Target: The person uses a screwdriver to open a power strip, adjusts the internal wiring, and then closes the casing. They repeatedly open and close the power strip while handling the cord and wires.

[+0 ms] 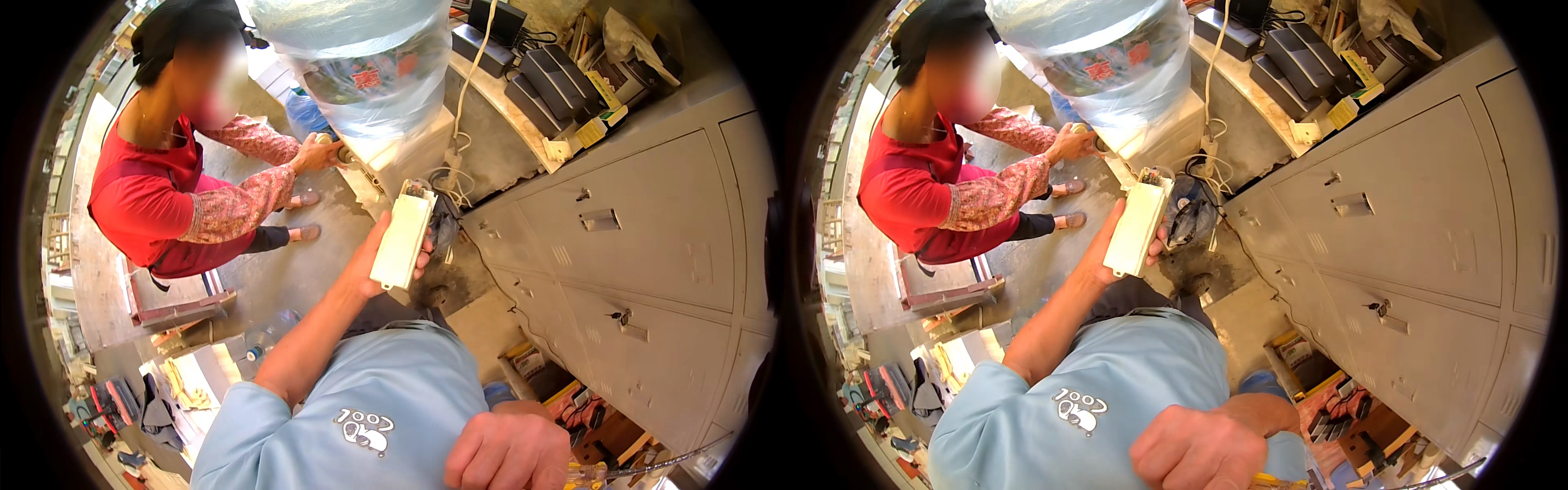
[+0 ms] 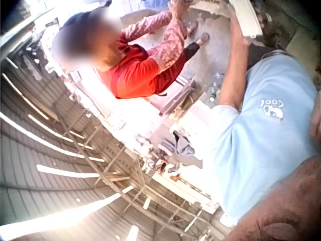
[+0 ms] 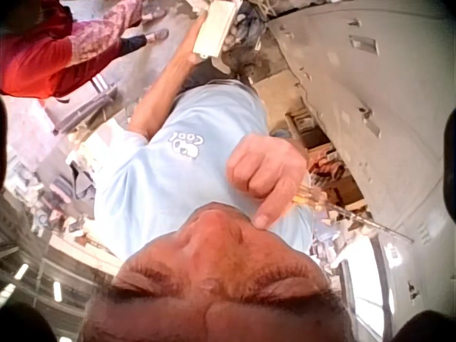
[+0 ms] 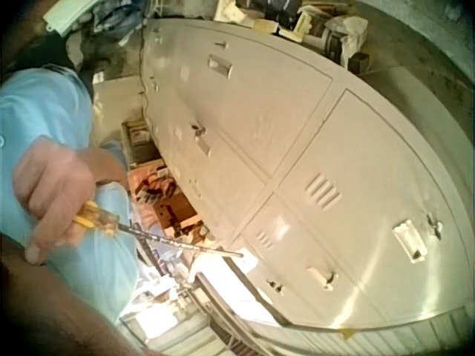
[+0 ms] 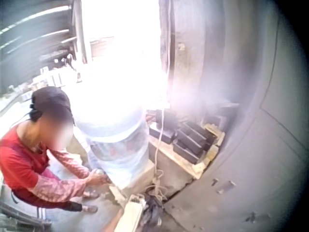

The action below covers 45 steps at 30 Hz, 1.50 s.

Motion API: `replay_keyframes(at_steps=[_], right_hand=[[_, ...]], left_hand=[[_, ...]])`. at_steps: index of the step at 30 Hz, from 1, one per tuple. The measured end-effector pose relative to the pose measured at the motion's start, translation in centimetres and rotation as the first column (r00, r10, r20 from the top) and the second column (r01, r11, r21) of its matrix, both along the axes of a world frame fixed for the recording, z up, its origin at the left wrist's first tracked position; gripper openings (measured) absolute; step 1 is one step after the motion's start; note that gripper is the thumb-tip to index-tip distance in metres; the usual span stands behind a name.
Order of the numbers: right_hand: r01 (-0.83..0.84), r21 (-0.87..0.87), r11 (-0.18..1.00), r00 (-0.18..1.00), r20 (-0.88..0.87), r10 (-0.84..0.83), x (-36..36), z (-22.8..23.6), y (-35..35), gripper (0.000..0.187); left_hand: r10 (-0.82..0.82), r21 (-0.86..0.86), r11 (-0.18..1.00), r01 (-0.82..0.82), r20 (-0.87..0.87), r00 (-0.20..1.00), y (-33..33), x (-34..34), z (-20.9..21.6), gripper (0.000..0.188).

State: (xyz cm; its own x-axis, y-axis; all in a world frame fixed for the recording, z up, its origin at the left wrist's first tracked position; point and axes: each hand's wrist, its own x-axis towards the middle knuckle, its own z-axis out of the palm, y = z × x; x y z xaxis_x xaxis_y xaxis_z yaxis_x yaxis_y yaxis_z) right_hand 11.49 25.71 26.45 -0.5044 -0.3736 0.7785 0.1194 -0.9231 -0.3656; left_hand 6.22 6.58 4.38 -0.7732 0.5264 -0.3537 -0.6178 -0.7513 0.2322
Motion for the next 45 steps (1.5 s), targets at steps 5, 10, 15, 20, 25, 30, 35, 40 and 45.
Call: replay_keyframes(at_steps=[5, 10, 15, 20, 25, 30, 35, 40, 45], right_hand=[[-0.045, -0.005, 0.999, 0.999, 0.0, 0.045, 1.0, -0.2, 1.4, 0.01], [-0.05, 0.01, 0.999, 0.998, 0.027, 0.049, 2.2, 0.2, 1.3, 0.007], [-0.028, 0.038, 0.999, 0.998, -0.047, 0.03, 3.1, 1.1, -0.3, 0.009], [0.007, 0.103, 0.995, 1.0, 0.02, -0.009, 3.8, 1.4, -2.9, 0.01], [0.109, 0.315, 0.943, 0.864, 0.439, -0.246, 5.3, -2.2, -3.5, 0.01], [0.102, 0.76, 0.641, 0.472, 0.53, -0.704, 7.5, -10.4, -3.4, 0.015], [-0.082, 0.93, 0.359, 0.374, 0.362, -0.854, 9.9, -14.9, -3.1, 0.016], [-0.112, 0.994, 0.014, 0.543, 0.073, -0.836, 10.6, -16.4, -0.8, 0.025], [0.08, 0.976, -0.204, 0.631, -0.208, -0.748, 10.8, -18.1, 1.8, 0.03]], left_hand=[[0.121, 0.052, 0.991, -0.126, 0.084, 0.989, 0.9, 1.4, -0.3, 0.068], [0.166, -0.049, 0.986, -0.161, 0.105, 0.981, 0.9, 3.2, 0.3, 0.063], [0.066, -0.31, 0.948, -0.069, -0.022, 0.998, 0.2, 3.8, 1.4, 0.058], [-0.108, -0.738, 0.673, -0.054, -0.169, 0.98, -2.4, 4.3, 0.2, 0.057], [-0.404, -0.911, 0.377, -0.165, -0.322, 0.856, -5.4, 5.0, 0.7, 0.057], [-0.37, -0.849, 0.492, -0.191, -0.403, 0.837, -7.5, 5.8, -0.9, 0.054], [-0.354, -0.835, 0.516, -0.19, -0.41, 0.84, -8.4, 6.3, -1.9, 0.05], [-0.26, -0.84, 0.489, -0.236, -0.398, 0.88, -7.3, 6.3, -1.8, 0.051], [-0.043, -0.706, 0.702, -0.093, -0.173, 0.984, -4.6, 6.3, -1.5, 0.055]])
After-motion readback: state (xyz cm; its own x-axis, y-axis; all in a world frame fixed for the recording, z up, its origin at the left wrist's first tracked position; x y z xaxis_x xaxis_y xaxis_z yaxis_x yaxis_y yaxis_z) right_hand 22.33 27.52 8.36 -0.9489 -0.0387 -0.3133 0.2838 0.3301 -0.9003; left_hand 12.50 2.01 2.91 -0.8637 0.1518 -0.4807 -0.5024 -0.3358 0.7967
